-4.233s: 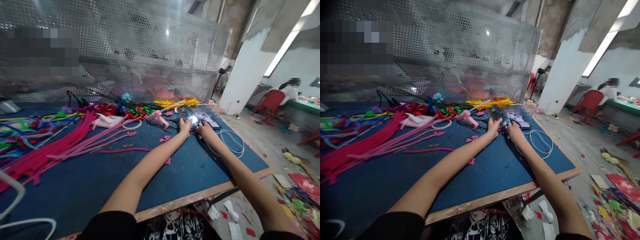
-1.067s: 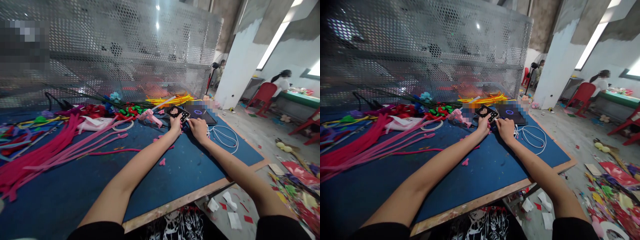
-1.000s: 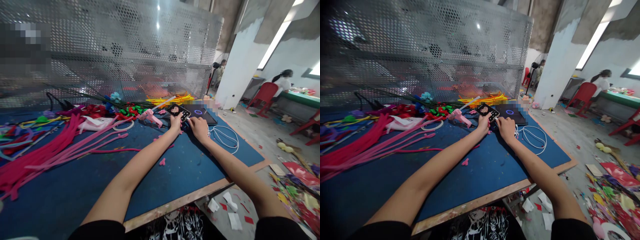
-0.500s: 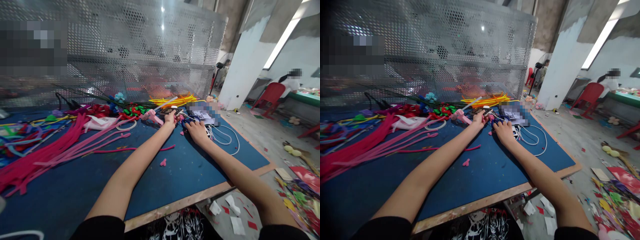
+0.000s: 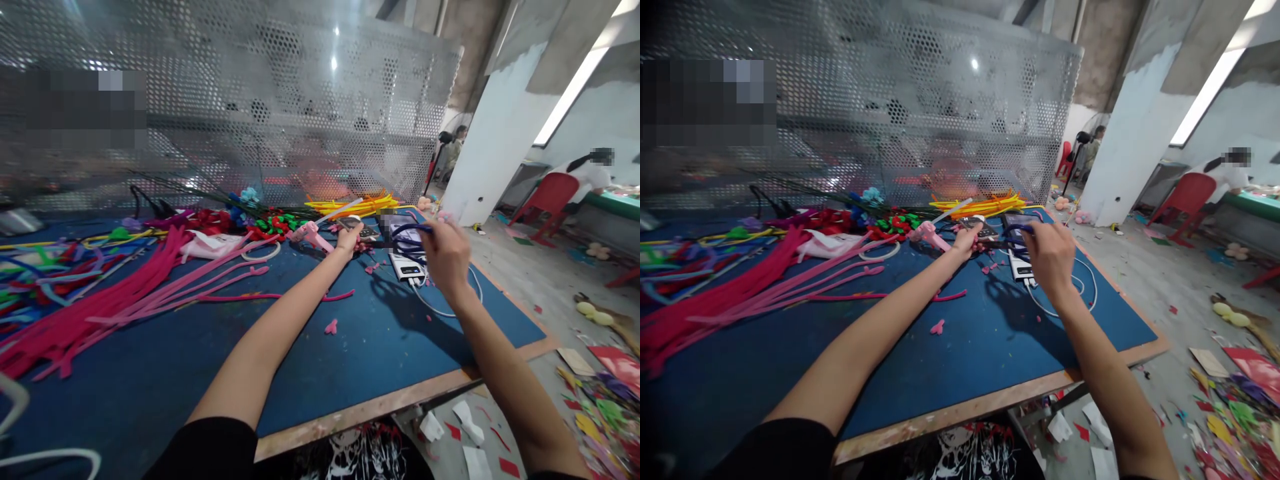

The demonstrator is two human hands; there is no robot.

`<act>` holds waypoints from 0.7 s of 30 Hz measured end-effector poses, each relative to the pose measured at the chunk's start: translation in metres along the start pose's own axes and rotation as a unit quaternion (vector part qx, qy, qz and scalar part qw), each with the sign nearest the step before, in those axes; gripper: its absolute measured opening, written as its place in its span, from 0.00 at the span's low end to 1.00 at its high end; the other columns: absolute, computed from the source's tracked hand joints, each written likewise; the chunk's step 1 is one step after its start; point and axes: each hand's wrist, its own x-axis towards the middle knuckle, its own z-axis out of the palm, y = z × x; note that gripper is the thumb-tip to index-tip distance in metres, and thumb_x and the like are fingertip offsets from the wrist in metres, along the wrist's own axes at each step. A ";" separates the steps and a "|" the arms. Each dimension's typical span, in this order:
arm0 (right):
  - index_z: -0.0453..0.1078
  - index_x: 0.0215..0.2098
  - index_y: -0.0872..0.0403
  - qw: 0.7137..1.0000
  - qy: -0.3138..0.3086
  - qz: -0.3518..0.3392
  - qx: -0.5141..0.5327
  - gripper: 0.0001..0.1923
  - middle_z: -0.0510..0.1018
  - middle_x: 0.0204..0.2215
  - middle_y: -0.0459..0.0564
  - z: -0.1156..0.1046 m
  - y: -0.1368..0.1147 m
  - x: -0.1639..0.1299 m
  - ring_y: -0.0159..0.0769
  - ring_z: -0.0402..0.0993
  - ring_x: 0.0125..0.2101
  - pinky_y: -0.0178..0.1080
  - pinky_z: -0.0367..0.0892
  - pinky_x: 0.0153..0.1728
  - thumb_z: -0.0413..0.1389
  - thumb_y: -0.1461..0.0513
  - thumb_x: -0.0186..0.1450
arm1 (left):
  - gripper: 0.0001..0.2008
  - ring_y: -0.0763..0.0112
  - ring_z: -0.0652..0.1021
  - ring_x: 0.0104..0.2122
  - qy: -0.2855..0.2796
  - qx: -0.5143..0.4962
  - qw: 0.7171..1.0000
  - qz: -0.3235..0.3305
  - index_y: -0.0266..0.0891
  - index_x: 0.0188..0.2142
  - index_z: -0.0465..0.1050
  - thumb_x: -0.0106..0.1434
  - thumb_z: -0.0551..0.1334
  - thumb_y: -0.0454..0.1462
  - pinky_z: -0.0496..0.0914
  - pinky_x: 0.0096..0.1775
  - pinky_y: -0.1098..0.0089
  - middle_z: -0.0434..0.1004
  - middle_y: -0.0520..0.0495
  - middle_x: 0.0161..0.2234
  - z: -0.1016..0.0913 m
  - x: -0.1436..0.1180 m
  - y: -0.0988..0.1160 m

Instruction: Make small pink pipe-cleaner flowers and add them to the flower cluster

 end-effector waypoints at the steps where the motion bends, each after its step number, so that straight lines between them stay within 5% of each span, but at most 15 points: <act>1: 0.69 0.44 0.55 0.996 0.060 0.037 0.047 0.15 0.75 0.36 0.54 -0.013 0.003 0.000 0.41 0.68 0.38 0.42 0.60 0.41 0.44 0.56 0.70 | 0.16 0.62 0.74 0.43 -0.003 0.015 1.000 0.003 0.36 0.51 0.66 0.65 0.58 0.39 0.72 0.43 0.57 0.70 0.42 0.49 0.000 0.000 0.000; 3: 0.70 0.41 0.52 0.974 0.136 0.117 0.136 0.13 0.75 0.34 0.51 -0.035 0.009 -0.004 0.39 0.70 0.35 0.41 0.63 0.38 0.49 0.54 0.67 | 0.16 0.63 0.74 0.44 -0.004 0.044 0.999 0.014 0.36 0.50 0.66 0.65 0.58 0.39 0.72 0.43 0.58 0.70 0.42 0.49 -0.002 0.000 0.001; 5: 0.71 0.39 0.51 0.950 0.111 0.197 0.218 0.13 0.73 0.30 0.48 -0.049 0.016 -0.011 0.36 0.69 0.30 0.38 0.64 0.31 0.53 0.52 0.64 | 0.15 0.62 0.74 0.44 0.003 0.071 0.997 0.035 0.37 0.50 0.67 0.65 0.58 0.39 0.72 0.43 0.58 0.70 0.42 0.49 -0.005 -0.001 0.006; 9: 0.70 0.38 0.52 0.859 -0.119 0.323 0.378 0.18 0.63 0.20 0.42 -0.049 0.027 -0.037 0.26 0.57 0.16 0.30 0.54 0.14 0.52 0.47 0.61 | 0.15 0.61 0.74 0.45 -0.005 0.119 0.989 0.085 0.37 0.50 0.67 0.65 0.58 0.39 0.71 0.43 0.58 0.70 0.42 0.49 -0.008 -0.007 0.026; 12: 0.69 0.36 0.53 0.827 -0.267 0.314 0.381 0.21 0.61 0.18 0.41 -0.035 0.024 -0.058 0.26 0.54 0.14 0.29 0.50 0.12 0.49 0.45 0.62 | 0.14 0.63 0.74 0.43 -0.052 0.153 0.981 0.107 0.37 0.49 0.67 0.65 0.58 0.39 0.72 0.43 0.59 0.70 0.42 0.48 -0.011 -0.019 0.044; 16: 0.72 0.37 0.53 0.870 -0.283 0.258 0.310 0.17 0.72 0.28 0.50 -0.022 0.010 -0.078 0.38 0.68 0.30 0.39 0.66 0.28 0.53 0.49 0.60 | 0.06 0.71 0.76 0.33 -0.132 0.206 0.962 0.118 0.34 0.38 0.72 0.62 0.61 0.35 0.72 0.37 0.66 0.75 0.47 0.37 -0.034 -0.051 0.057; 18: 0.71 0.42 0.53 0.915 -0.262 0.203 0.230 0.17 0.73 0.43 0.56 -0.022 0.005 -0.086 0.49 0.66 0.44 0.50 0.63 0.43 0.55 0.52 0.59 | 0.04 0.72 0.74 0.26 -0.167 0.232 0.951 0.118 0.37 0.27 0.75 0.52 0.68 0.30 0.69 0.31 0.73 0.75 0.50 0.25 -0.057 -0.073 0.058; 21: 0.69 0.47 0.50 0.947 -0.291 0.045 0.126 0.16 0.68 0.52 0.58 -0.025 0.002 -0.093 0.52 0.61 0.51 0.55 0.58 0.50 0.54 0.58 0.61 | 0.06 0.72 0.72 0.19 -0.207 0.264 0.936 0.110 0.41 0.22 0.75 0.47 0.70 0.31 0.64 0.25 0.76 0.74 0.51 0.18 -0.097 -0.108 0.055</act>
